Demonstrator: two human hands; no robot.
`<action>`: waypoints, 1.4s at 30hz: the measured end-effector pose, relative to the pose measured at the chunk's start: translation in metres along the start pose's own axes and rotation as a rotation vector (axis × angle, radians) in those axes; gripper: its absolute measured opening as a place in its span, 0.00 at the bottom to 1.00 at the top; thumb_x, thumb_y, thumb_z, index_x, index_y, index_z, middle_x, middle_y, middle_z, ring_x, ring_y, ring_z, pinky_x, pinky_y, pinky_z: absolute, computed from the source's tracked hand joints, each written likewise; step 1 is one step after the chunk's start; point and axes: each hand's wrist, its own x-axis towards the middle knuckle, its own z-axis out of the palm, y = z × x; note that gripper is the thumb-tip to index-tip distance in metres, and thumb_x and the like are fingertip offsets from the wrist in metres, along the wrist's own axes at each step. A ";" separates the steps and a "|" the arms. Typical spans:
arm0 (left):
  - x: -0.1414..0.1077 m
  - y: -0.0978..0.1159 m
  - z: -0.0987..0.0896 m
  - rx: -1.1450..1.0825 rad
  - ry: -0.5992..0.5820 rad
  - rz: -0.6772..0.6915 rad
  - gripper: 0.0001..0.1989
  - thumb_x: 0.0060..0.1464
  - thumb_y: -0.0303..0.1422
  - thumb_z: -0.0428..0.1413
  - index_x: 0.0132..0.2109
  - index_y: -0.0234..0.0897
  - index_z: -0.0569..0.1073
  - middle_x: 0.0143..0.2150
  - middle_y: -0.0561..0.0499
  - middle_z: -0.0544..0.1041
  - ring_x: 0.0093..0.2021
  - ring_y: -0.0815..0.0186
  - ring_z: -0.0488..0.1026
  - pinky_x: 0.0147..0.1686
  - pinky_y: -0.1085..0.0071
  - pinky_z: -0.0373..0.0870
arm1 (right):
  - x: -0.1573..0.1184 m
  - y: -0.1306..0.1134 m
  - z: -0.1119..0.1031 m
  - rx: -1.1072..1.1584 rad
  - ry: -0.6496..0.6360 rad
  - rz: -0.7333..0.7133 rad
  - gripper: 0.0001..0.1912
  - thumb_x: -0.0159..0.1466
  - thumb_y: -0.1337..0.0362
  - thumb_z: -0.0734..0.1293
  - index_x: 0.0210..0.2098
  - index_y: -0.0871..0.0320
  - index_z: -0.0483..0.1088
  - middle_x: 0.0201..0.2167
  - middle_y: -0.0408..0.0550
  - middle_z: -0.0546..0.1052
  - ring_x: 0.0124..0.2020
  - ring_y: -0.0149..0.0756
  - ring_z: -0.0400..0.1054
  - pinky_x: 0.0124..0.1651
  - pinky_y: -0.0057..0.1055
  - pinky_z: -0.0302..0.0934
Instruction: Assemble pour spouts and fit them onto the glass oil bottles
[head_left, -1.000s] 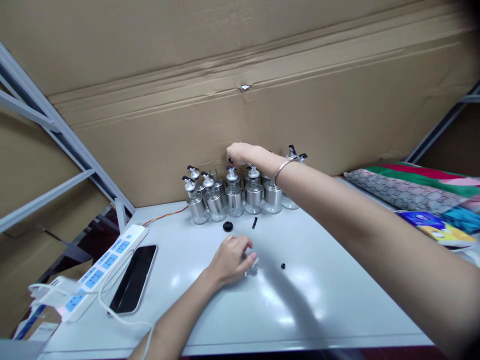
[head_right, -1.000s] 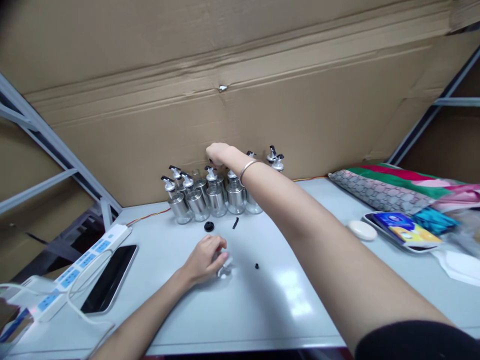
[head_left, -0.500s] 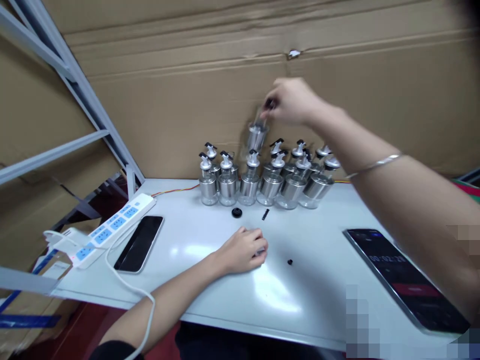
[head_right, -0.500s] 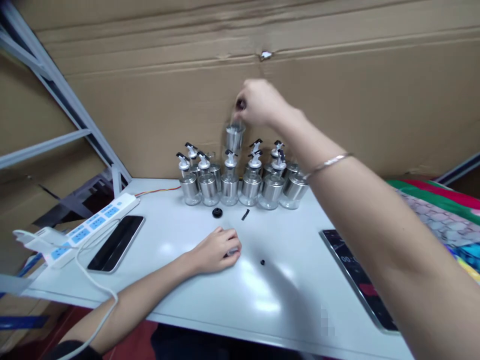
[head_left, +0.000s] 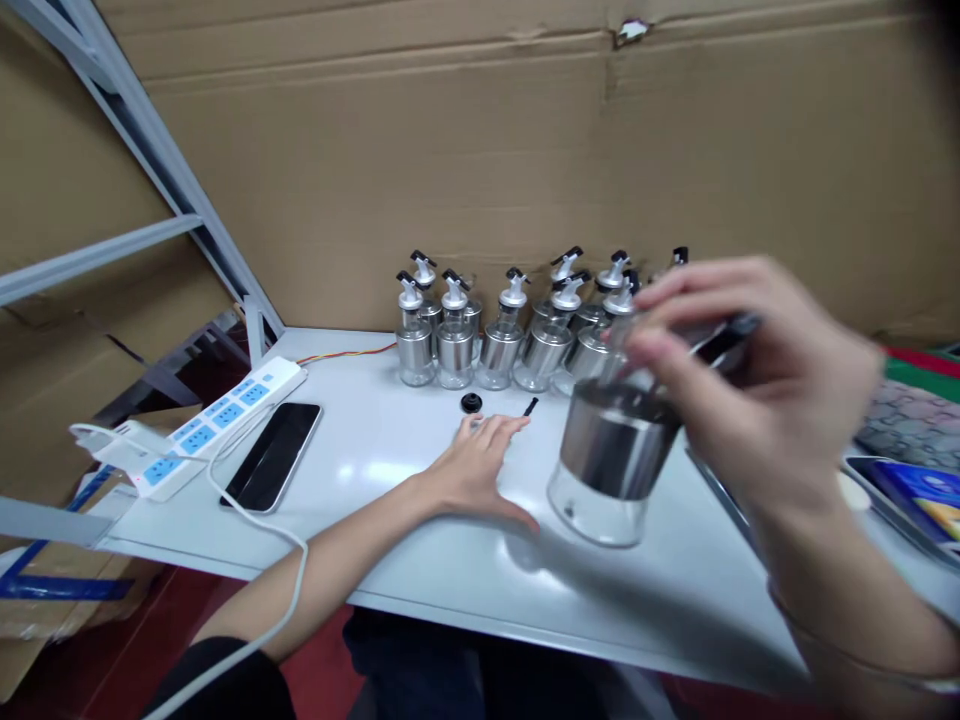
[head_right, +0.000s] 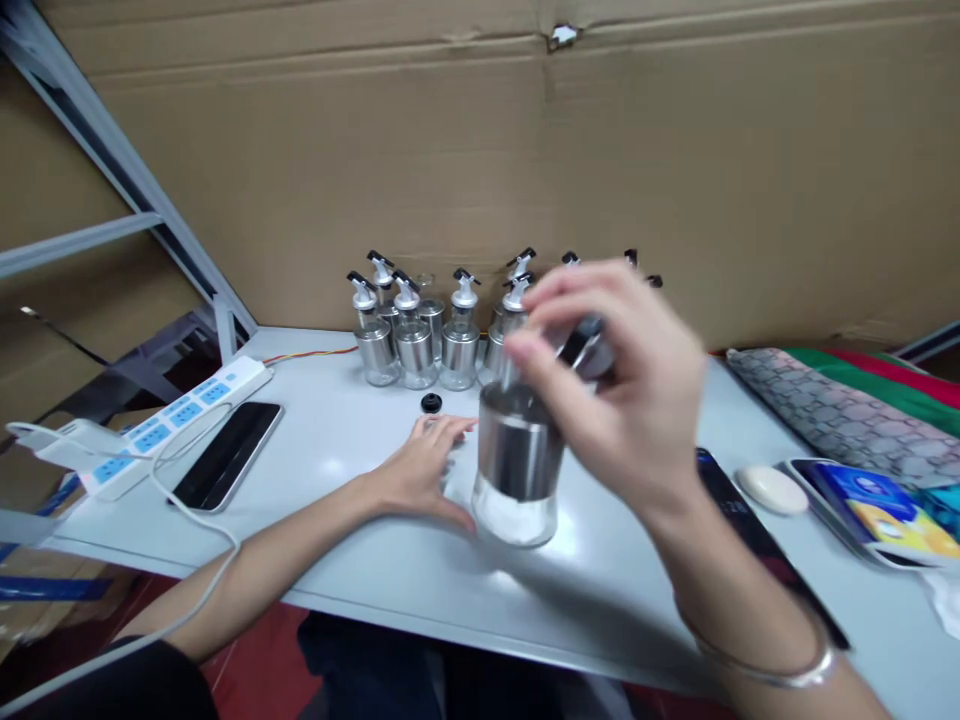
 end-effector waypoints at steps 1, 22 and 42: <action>-0.001 0.002 0.000 -0.012 -0.010 0.053 0.57 0.30 0.54 0.66 0.63 0.38 0.49 0.59 0.37 0.64 0.59 0.48 0.62 0.62 0.44 0.43 | -0.009 -0.002 0.006 0.014 0.043 -0.071 0.03 0.60 0.64 0.68 0.30 0.52 0.68 0.36 0.47 0.73 0.38 0.39 0.70 0.38 0.38 0.66; -0.008 0.015 -0.001 -0.370 0.016 -0.143 0.33 0.41 0.54 0.57 0.48 0.35 0.65 0.44 0.44 0.70 0.47 0.53 0.66 0.50 0.56 0.65 | -0.056 0.038 0.041 0.380 -0.023 0.462 0.13 0.58 0.54 0.69 0.35 0.54 0.64 0.25 0.39 0.70 0.23 0.28 0.65 0.28 0.28 0.62; -0.005 0.019 -0.003 -0.346 0.013 -0.144 0.31 0.42 0.56 0.56 0.43 0.35 0.64 0.38 0.47 0.69 0.40 0.57 0.67 0.43 0.61 0.67 | -0.061 0.037 0.041 0.447 0.318 0.342 0.06 0.59 0.60 0.69 0.31 0.54 0.70 0.30 0.41 0.76 0.17 0.25 0.67 0.19 0.26 0.62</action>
